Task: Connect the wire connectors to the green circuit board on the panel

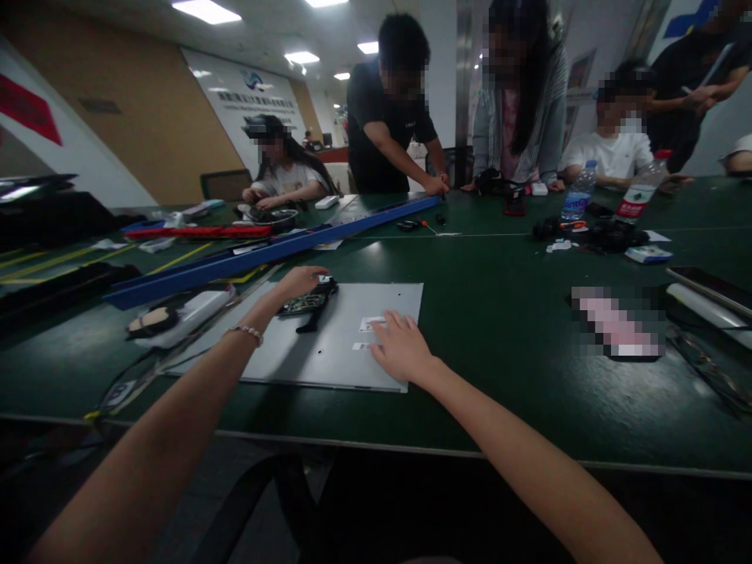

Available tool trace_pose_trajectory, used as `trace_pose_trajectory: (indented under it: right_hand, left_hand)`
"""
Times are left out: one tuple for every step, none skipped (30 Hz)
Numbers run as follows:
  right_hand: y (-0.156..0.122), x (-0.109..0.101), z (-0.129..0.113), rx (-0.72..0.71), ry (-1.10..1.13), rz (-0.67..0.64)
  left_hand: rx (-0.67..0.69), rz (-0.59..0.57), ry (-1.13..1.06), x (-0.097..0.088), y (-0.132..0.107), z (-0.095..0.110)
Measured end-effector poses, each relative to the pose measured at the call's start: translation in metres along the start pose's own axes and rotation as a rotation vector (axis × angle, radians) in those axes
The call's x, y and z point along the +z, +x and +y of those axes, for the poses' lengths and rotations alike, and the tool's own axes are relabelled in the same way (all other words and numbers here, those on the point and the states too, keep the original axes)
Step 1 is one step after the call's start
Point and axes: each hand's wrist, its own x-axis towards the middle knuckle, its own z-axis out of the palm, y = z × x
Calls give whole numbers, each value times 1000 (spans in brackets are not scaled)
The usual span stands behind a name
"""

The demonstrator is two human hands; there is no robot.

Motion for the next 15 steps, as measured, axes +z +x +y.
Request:
trace_pose_trajectory:
  right_hand:
    - [0, 0, 0, 4, -3, -1]
    - [0, -1, 0, 7, -6, 1]
    - [0, 0, 0, 7, -10, 4]
    - [1, 0, 0, 5, -13, 8]
    - [1, 0, 0, 3, -15, 13]
    - [1, 1, 0, 0, -16, 18]
    - [2, 1, 0, -4, -16, 20]
    - [2, 1, 0, -8, -16, 19]
    - [2, 2, 0, -8, -18, 20]
    - [2, 2, 0, -8, -21, 21]
    - [3, 2, 0, -5, -27, 22]
    - [3, 2, 0, -2, -32, 22]
    - [3, 2, 0, 2, -37, 22]
    - [3, 1, 0, 3, -39, 20]
    - [3, 1, 0, 1, -38, 14]
  left_hand:
    - [26, -25, 18, 2, 1, 1]
    - [36, -49, 38, 4, 1, 3]
    - [35, -67, 55, 7, 1, 4]
    - [22, -73, 63, 9, 1, 5]
    - [14, -77, 65, 11, 1, 6]
    - [10, -83, 68, 13, 1, 7]
    - [7, -88, 70, 14, 1, 8]
    - [6, -92, 69, 15, 0, 9]
    - [6, -96, 66, 16, 0, 10]
    - [6, -98, 62, 16, 0, 11]
    - [5, -99, 57, 15, -1, 11]
    - [5, -99, 51, 14, -1, 12]
    - [3, -97, 44, 13, -1, 13]
    - [1, -91, 36, 12, -2, 13]
    - [-2, -83, 27, 10, -2, 13]
